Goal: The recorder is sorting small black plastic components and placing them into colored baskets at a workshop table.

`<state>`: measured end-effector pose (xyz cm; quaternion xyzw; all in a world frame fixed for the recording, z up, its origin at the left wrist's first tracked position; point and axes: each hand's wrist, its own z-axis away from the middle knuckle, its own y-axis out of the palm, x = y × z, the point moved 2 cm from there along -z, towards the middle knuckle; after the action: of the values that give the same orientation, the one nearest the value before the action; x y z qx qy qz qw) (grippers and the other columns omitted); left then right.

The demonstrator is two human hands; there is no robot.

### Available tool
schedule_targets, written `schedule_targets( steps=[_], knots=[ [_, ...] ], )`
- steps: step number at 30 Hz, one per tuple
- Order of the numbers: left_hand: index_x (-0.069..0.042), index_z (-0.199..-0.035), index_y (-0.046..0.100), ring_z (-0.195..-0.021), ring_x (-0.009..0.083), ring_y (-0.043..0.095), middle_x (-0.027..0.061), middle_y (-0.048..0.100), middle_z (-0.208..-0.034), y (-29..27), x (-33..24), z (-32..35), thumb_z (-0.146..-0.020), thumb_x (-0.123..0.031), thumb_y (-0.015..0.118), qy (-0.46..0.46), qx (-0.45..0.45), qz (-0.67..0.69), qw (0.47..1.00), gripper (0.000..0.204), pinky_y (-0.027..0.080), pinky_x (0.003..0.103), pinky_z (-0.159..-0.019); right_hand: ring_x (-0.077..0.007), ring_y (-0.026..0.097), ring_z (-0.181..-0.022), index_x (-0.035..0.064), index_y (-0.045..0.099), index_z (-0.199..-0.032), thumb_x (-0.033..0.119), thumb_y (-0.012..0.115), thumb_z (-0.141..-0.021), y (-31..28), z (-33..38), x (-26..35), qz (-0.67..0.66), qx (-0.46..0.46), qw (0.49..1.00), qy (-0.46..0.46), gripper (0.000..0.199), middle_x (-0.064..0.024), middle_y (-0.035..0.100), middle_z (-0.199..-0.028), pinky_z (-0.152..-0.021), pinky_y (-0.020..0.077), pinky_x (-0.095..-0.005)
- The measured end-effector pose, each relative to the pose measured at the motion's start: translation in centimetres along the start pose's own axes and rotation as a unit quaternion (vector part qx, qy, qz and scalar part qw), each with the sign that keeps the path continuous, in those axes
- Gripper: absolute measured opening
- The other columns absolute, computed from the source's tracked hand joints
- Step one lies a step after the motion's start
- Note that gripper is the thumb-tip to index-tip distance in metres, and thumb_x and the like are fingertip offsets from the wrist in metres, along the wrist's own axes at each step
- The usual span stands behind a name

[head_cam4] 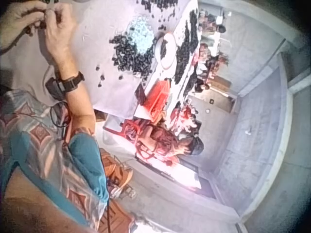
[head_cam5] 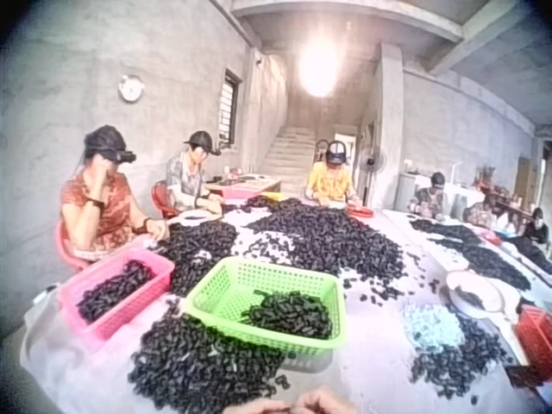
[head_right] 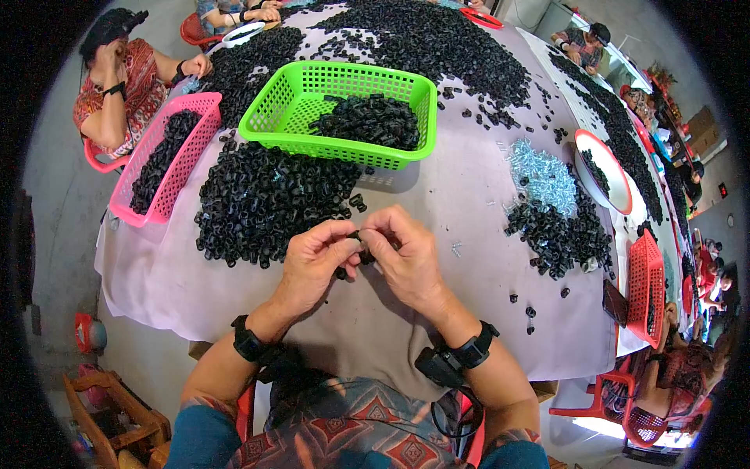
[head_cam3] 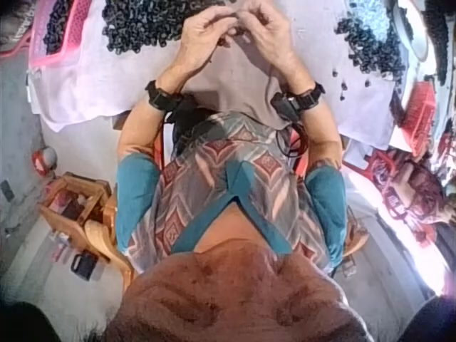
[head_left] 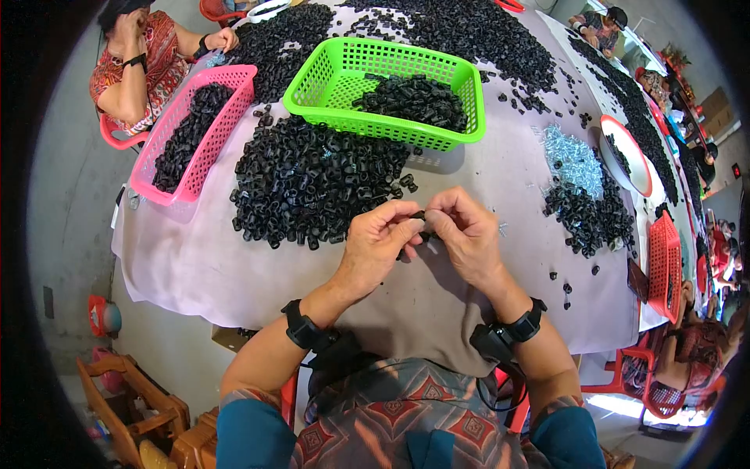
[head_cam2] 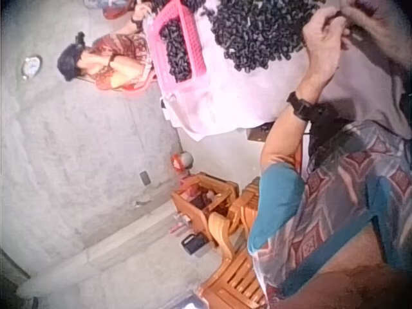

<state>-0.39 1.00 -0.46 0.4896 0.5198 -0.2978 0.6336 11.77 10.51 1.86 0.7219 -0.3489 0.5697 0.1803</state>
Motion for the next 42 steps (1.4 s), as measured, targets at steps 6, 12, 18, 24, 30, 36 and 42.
schedule_targets(
  steps=[6, 12, 18, 24, 30, 36, 42],
  knots=[
    [0.002, -0.109, 0.058, -0.072, 0.0105, 0.059, 0.0065, 0.061, -0.085, 0.1, -0.1, -0.1, -0.089, -0.006, 0.057, -0.009, 0.007, 0.02, 1.0, 0.021, 0.052, 0.024, -0.059, -0.0057, 0.054, -0.072, 0.0004, 0.054, -0.089, 0.004, 0.056, -0.09, 0.3, 0.1, 0.2, -0.017, -0.007, 1.0, 0.003, 0.005, -0.0009, 0.054, -0.082, -0.062, 0.0455, -0.0206],
    [0.002, -0.108, 0.057, -0.072, 0.0104, 0.058, 0.0056, 0.06, -0.084, 0.1, -0.2, -0.2, -0.09, -0.007, 0.056, -0.025, 0.021, 0.017, 0.999, 0.02, 0.052, 0.024, -0.059, -0.0071, 0.056, -0.072, 0.0005, 0.055, -0.089, 0.004, 0.057, -0.089, 0.2, 0.1, -0.1, -0.011, -0.004, 1.0, 0.006, 0.004, -0.0012, 0.055, -0.08, -0.062, 0.0459, -0.0218],
    [0.002, -0.107, 0.058, -0.072, 0.0099, 0.058, 0.0053, 0.06, -0.084, -0.1, 0.1, -0.3, -0.09, -0.006, 0.056, -0.004, -0.02, 0.036, 0.999, 0.019, 0.052, 0.024, -0.059, -0.0179, 0.058, -0.069, 0.0005, 0.061, -0.093, 0.001, 0.061, -0.082, 0.2, 0.0, 1.1, 0.172, -0.001, 0.979, -0.108, 0.011, -0.0081, 0.058, -0.079, -0.062, 0.0466, -0.0284],
    [0.003, -0.109, 0.057, -0.073, 0.01, 0.058, 0.0063, 0.062, -0.087, -0.4, -0.2, -0.5, -0.089, -0.006, 0.057, 0.022, -0.033, 0.045, 0.998, 0.022, 0.053, 0.025, -0.061, -0.0225, 0.057, -0.069, 0.0019, 0.064, -0.098, -0.001, 0.061, -0.079, 0.1, -0.2, 1.7, 0.158, 0.029, 0.979, -0.124, 0.019, -0.0099, 0.058, -0.077, -0.062, 0.0466, -0.0306],
    [0.002, -0.113, 0.056, -0.075, 0.0108, 0.058, 0.007, 0.061, -0.091, -0.4, -0.1, -0.4, -0.089, -0.006, 0.057, 0.015, -0.023, 0.069, 0.997, 0.025, 0.054, 0.026, -0.062, -0.0179, 0.057, -0.068, 0.0025, 0.064, -0.102, -0.002, 0.061, -0.08, -0.8, -0.4, 1.2, 0.131, 0.055, 0.984, -0.106, 0.023, -0.0087, 0.059, -0.077, -0.062, 0.0467, -0.0278],
    [-0.002, -0.11, 0.056, -0.077, 0.0106, 0.056, 0.0051, 0.059, -0.09, -0.3, -0.5, -0.4, -0.092, -0.008, 0.053, 0.027, -0.01, 0.09, 0.996, 0.02, 0.053, 0.028, -0.064, -0.0088, 0.057, -0.071, 0.0016, 0.065, -0.102, -0.002, 0.058, -0.084, -2.2, -0.4, 0.7, 0.035, 0.023, 0.999, -0.029, 0.02, -0.0026, 0.061, -0.079, -0.064, 0.0476, -0.0227],
    [-0.002, -0.111, 0.055, -0.078, 0.0111, 0.056, 0.0057, 0.059, -0.092, -0.6, -0.8, -0.6, -0.093, -0.009, 0.052, 0.065, -0.011, 0.091, 0.994, 0.02, 0.052, 0.027, -0.063, -0.0066, 0.056, -0.072, -0.0014, 0.063, -0.093, -0.001, 0.055, -0.085, -3.5, -1.0, -0.4, 0.039, 0.018, 0.999, 0.019, 0.011, -0.0005, 0.062, -0.079, -0.065, 0.0475, -0.0217]
  ],
)
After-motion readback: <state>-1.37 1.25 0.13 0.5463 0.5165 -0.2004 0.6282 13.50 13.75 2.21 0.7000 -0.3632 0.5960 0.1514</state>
